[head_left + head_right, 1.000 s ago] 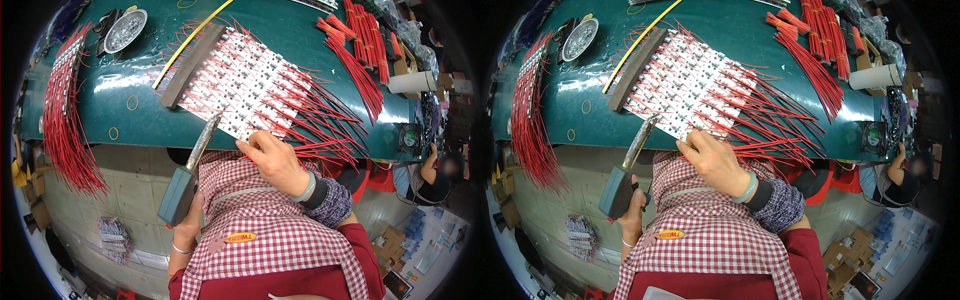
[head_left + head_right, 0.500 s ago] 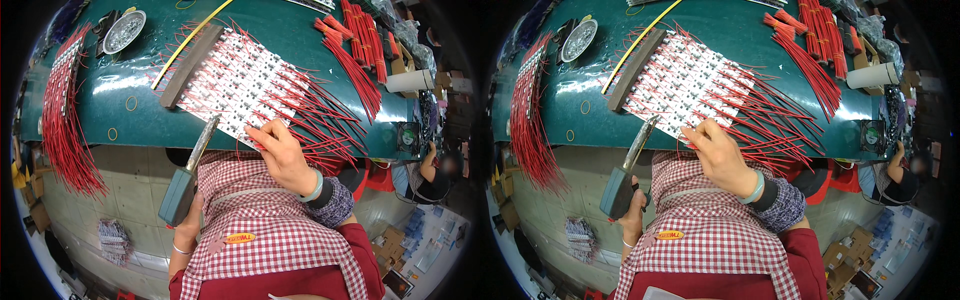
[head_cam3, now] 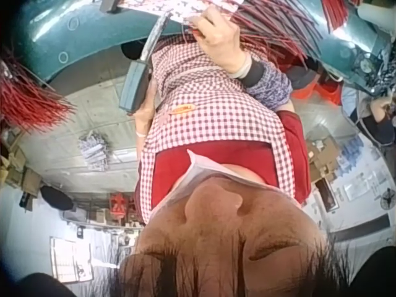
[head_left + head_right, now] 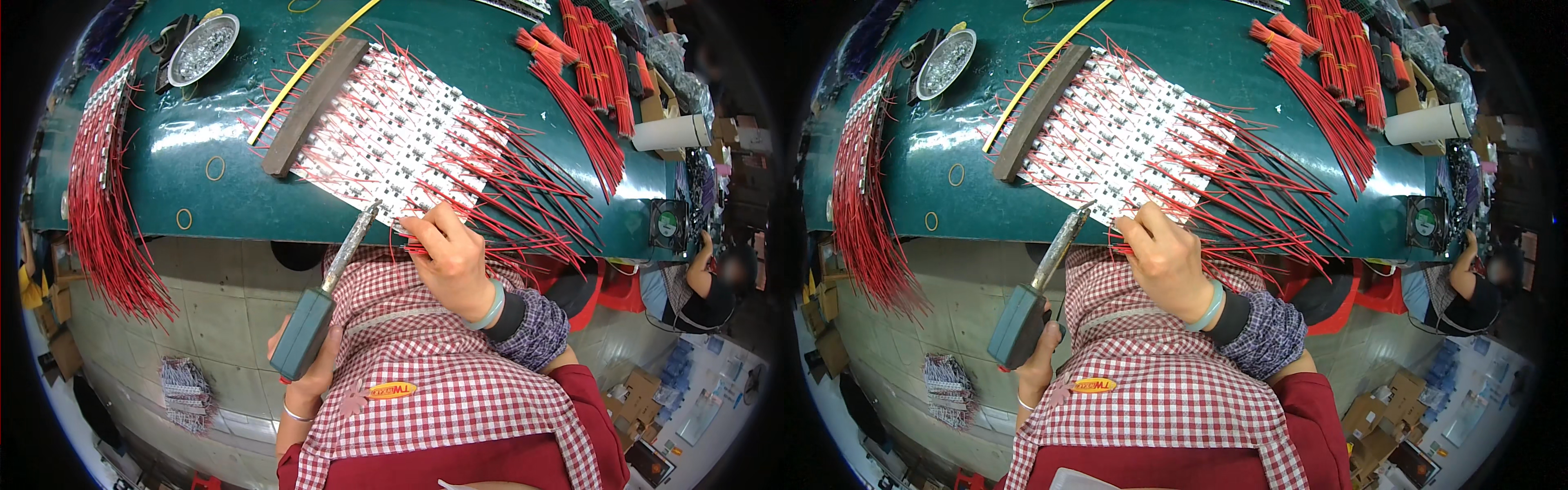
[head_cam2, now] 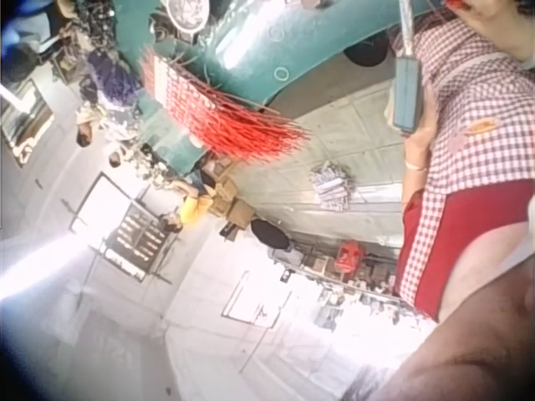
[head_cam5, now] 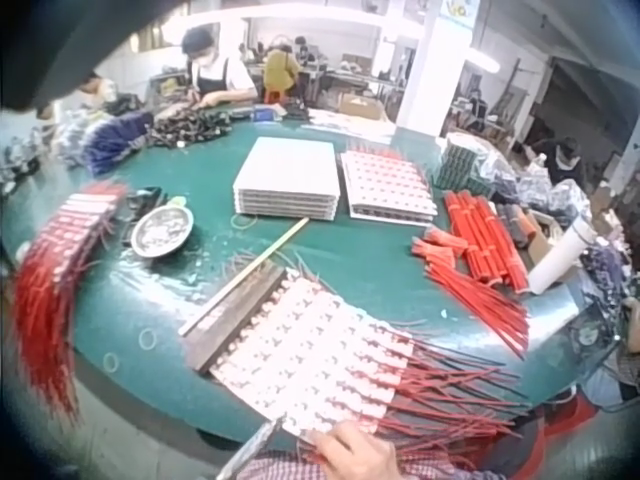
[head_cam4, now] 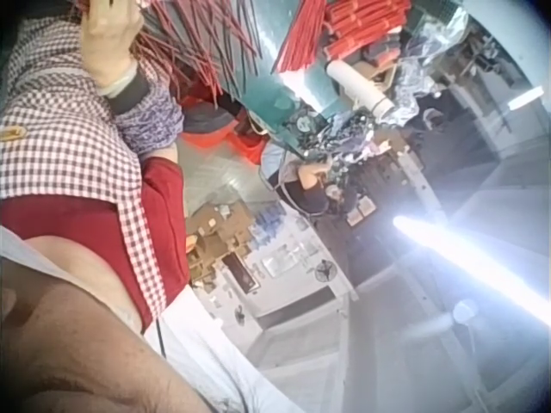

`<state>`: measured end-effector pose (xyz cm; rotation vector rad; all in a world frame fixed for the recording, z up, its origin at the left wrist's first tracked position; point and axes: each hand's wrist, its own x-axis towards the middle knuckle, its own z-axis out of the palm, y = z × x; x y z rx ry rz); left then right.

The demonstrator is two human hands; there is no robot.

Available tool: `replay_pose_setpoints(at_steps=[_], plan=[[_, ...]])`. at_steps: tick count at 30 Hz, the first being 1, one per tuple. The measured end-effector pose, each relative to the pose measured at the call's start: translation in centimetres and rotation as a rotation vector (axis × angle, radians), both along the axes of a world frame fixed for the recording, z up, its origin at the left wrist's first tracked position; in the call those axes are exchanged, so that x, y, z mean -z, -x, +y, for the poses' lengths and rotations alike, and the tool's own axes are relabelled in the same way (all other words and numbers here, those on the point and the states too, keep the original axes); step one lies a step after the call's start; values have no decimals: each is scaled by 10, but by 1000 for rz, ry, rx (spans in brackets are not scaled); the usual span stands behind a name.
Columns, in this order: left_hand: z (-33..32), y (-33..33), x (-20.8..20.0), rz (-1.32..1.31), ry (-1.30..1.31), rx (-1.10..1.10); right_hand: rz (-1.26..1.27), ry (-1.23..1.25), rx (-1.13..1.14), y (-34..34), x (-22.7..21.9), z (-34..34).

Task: The person solders red wires to contact points on a series of LED circuit board strips using a soldering iron and solder wire.

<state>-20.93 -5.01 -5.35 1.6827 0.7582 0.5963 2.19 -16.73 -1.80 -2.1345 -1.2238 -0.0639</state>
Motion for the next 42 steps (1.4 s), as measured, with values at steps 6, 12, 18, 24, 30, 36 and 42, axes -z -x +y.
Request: replay_pose_setpoints(at_steps=[6,12,18,24,30,36,42], plan=[[2,-4,-2,-47,7,28,8,-15,6,1,1,2],[3,-1,2,-11,32,32,246,-97,23,-6,-7,3],[3,-3,-2,-13,74,9,412,-24,62,-10,-10,4],[2,-2,0,-16,58,-1,371,-101,10,-13,-20,7],[3,-4,-5,-10,79,-9,365,-121,-7,-15,-12,5],[7,15,16,-55,39,154,446,-49,160,-13,-13,9],[6,1,2,-39,14,92,388,-113,81,-13,-5,9]])
